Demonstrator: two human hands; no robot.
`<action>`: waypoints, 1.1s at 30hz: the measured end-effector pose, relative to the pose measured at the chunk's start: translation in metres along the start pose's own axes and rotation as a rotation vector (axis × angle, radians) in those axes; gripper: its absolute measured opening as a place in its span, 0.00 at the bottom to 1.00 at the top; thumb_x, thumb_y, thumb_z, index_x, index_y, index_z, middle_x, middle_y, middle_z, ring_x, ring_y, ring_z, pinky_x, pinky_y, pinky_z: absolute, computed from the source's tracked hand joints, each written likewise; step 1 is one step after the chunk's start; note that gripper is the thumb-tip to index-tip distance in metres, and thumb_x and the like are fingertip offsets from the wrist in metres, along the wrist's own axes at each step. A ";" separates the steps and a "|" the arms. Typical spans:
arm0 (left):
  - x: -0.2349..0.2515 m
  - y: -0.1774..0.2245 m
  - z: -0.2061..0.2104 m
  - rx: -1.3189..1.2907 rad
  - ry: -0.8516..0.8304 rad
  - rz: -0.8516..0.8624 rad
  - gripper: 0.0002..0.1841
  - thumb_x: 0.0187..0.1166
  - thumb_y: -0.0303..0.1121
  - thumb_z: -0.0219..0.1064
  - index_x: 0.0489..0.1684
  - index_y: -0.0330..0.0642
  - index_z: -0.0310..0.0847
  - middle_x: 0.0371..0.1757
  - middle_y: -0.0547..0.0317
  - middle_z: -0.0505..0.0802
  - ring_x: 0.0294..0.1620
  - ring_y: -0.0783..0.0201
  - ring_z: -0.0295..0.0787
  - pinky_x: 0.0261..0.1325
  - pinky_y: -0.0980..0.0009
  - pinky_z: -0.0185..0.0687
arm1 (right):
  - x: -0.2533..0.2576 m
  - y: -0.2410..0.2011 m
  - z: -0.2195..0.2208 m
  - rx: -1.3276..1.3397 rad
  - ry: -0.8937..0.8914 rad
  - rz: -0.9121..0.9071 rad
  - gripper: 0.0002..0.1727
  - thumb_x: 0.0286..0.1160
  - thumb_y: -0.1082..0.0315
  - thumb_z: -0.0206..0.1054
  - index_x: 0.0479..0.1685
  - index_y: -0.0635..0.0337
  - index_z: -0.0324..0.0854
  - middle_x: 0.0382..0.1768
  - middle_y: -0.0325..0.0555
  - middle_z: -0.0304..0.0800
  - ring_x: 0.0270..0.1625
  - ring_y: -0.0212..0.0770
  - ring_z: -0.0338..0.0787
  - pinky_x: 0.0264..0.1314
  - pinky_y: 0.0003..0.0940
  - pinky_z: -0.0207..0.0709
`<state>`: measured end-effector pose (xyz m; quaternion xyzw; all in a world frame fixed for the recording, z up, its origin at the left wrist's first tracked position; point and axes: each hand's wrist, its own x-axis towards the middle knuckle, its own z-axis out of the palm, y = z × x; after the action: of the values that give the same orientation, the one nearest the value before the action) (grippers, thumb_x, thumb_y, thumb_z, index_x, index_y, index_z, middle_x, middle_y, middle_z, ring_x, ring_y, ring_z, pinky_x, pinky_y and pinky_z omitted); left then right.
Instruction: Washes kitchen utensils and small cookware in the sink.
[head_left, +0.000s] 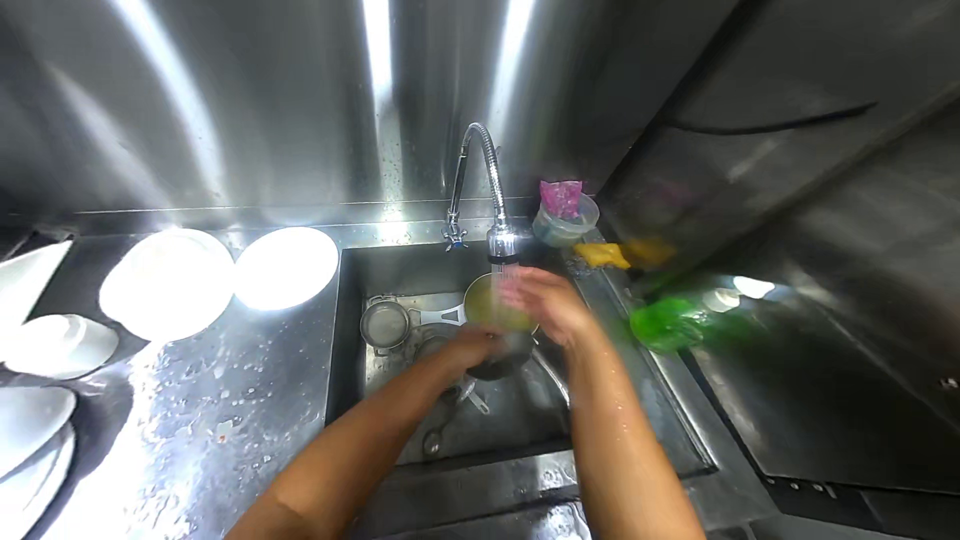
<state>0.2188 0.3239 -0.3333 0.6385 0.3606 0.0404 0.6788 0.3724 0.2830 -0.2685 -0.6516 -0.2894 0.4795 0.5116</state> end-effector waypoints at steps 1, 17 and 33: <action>-0.003 0.009 0.000 0.020 0.000 0.018 0.18 0.86 0.29 0.63 0.71 0.29 0.79 0.70 0.34 0.84 0.71 0.45 0.80 0.76 0.47 0.71 | -0.003 0.005 -0.011 -0.187 -0.033 -0.037 0.15 0.86 0.74 0.60 0.66 0.71 0.79 0.56 0.55 0.89 0.55 0.42 0.88 0.61 0.40 0.80; 0.007 -0.010 0.009 -0.862 0.375 -0.061 0.19 0.94 0.37 0.50 0.76 0.37 0.67 0.63 0.42 0.86 0.60 0.52 0.85 0.63 0.53 0.81 | -0.071 0.141 0.045 -0.974 0.278 -0.740 0.16 0.79 0.60 0.69 0.52 0.64 0.93 0.55 0.55 0.95 0.62 0.57 0.94 0.72 0.61 0.80; 0.014 -0.065 0.003 -0.903 0.148 -0.218 0.26 0.95 0.52 0.40 0.70 0.42 0.74 0.54 0.47 0.91 0.52 0.55 0.90 0.57 0.56 0.86 | -0.088 0.118 0.004 -1.171 -0.324 -0.362 0.23 0.80 0.67 0.68 0.73 0.65 0.80 0.68 0.63 0.86 0.77 0.63 0.81 0.92 0.63 0.48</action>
<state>0.2041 0.3172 -0.3978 0.2332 0.4192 0.1672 0.8613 0.3231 0.1719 -0.3507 -0.6834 -0.6830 0.2403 0.0931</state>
